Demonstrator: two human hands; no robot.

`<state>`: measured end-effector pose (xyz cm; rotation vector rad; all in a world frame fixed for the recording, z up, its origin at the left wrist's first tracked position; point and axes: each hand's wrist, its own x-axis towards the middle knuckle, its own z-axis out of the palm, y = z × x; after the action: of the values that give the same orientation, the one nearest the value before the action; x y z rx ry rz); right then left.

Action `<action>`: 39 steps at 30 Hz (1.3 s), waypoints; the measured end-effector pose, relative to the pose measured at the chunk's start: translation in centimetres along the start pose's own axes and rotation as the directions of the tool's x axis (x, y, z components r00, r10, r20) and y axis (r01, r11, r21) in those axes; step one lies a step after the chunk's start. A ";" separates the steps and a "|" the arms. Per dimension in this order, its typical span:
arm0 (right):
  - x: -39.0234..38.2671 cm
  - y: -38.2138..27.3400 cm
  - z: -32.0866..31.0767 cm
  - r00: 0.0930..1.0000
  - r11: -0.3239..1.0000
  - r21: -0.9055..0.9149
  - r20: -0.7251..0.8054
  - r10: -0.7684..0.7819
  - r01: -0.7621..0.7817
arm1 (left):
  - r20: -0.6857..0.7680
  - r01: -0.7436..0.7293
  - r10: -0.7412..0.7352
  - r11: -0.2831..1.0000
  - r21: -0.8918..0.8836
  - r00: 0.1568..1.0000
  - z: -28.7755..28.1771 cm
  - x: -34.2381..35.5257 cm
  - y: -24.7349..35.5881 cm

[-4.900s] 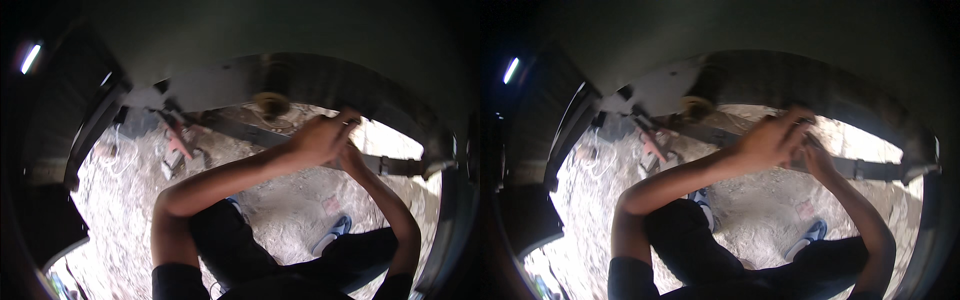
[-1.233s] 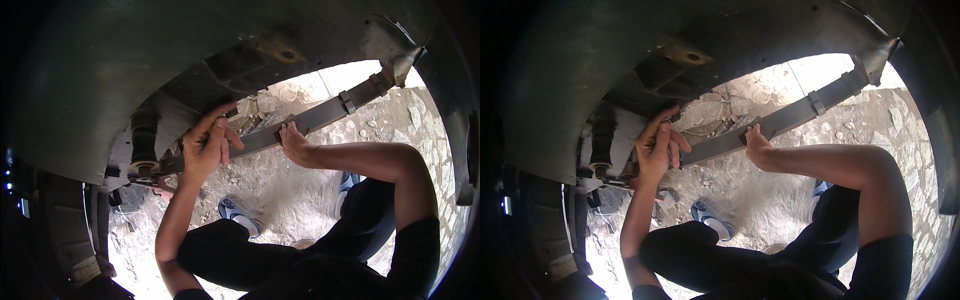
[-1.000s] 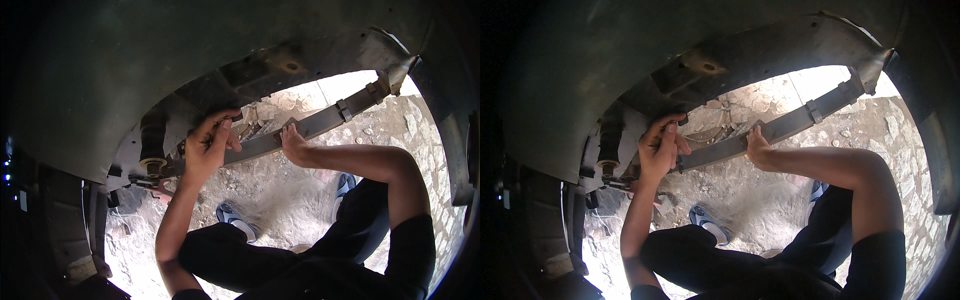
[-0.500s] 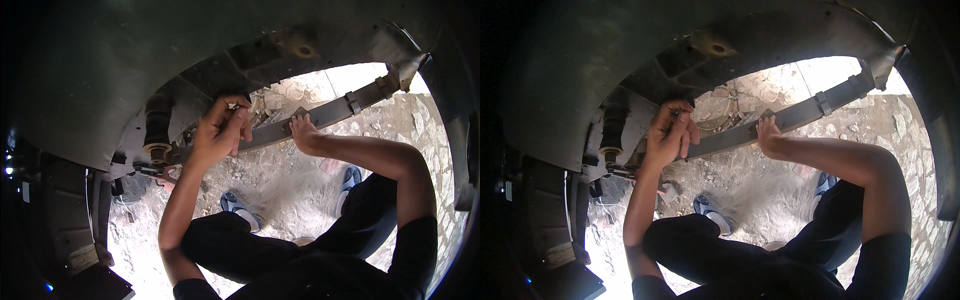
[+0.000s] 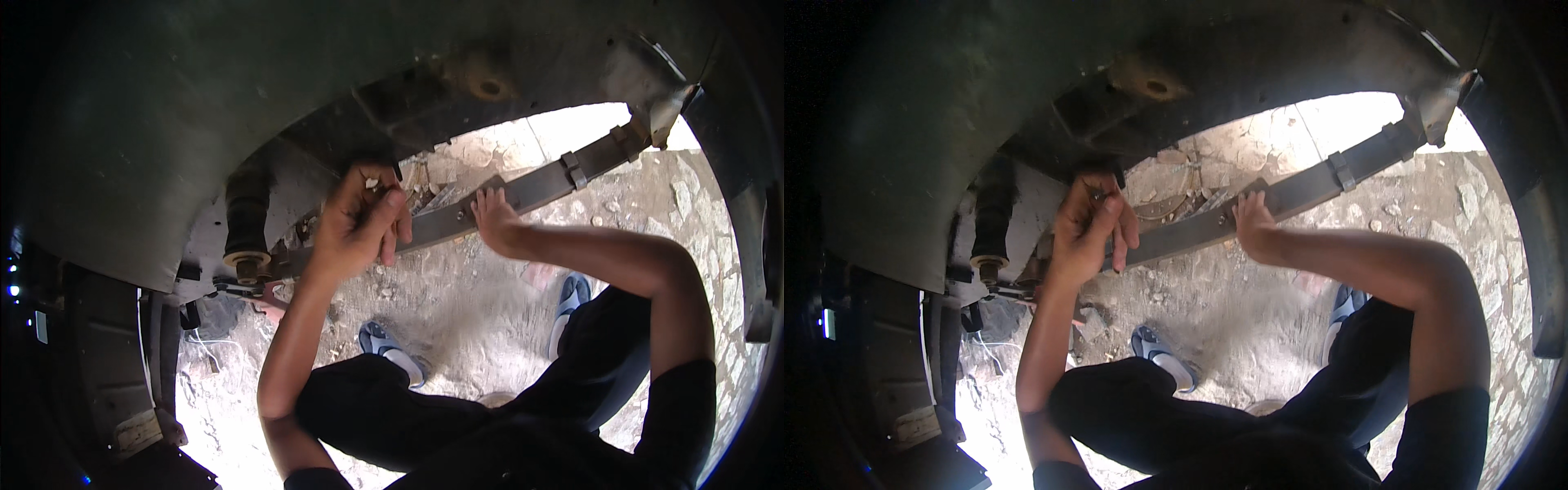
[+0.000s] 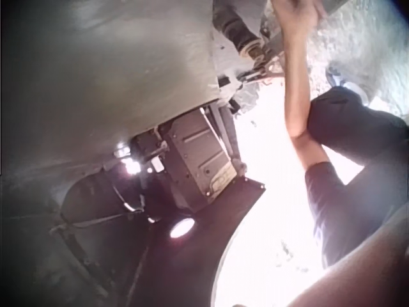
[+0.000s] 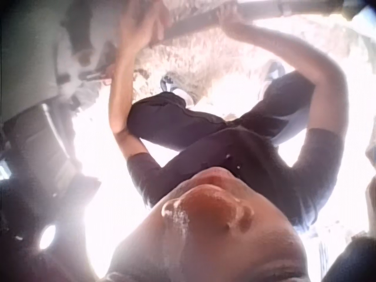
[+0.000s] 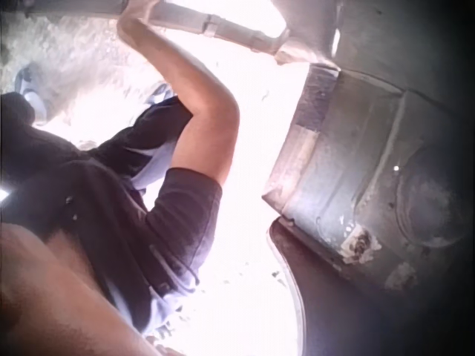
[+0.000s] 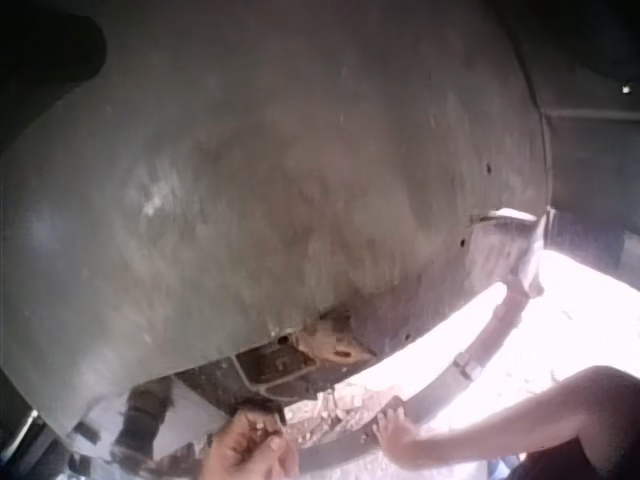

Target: The person crouches under a vehicle and repeatedly adjusts a metal leaf spring assembly with both hands, aligning and pressing components along the spring. The person remains under the vehicle throughout the clip.

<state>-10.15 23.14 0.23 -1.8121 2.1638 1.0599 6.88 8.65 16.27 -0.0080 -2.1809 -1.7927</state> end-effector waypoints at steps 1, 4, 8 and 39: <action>0.1 -0.9 -0.3 0.999 1.000 -0.024 0.047 -0.007 0.008 | -0.015 0.004 -0.003 1.000 0.028 1.000 0.1 0.2 0.2; 0.3 -2.4 -0.5 0.995 0.999 0.042 0.098 0.010 -0.014 | -0.010 -0.015 0.015 1.000 -0.005 1.000 0.1 0.3 -0.2; 0.8 -0.8 -0.4 0.997 0.997 0.043 0.038 0.067 -0.068 | -0.051 0.055 -0.054 0.998 0.023 0.997 0.3 0.2 0.2; -0.8 -2.1 -0.3 0.992 0.964 -0.262 -0.127 0.012 -0.046 | -0.028 -0.089 0.091 0.994 0.062 0.995 0.5 0.1 -0.6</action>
<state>-7.92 23.59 -0.04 -2.0127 2.2139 1.3342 6.48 8.99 15.63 -0.0635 -2.1762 -1.6671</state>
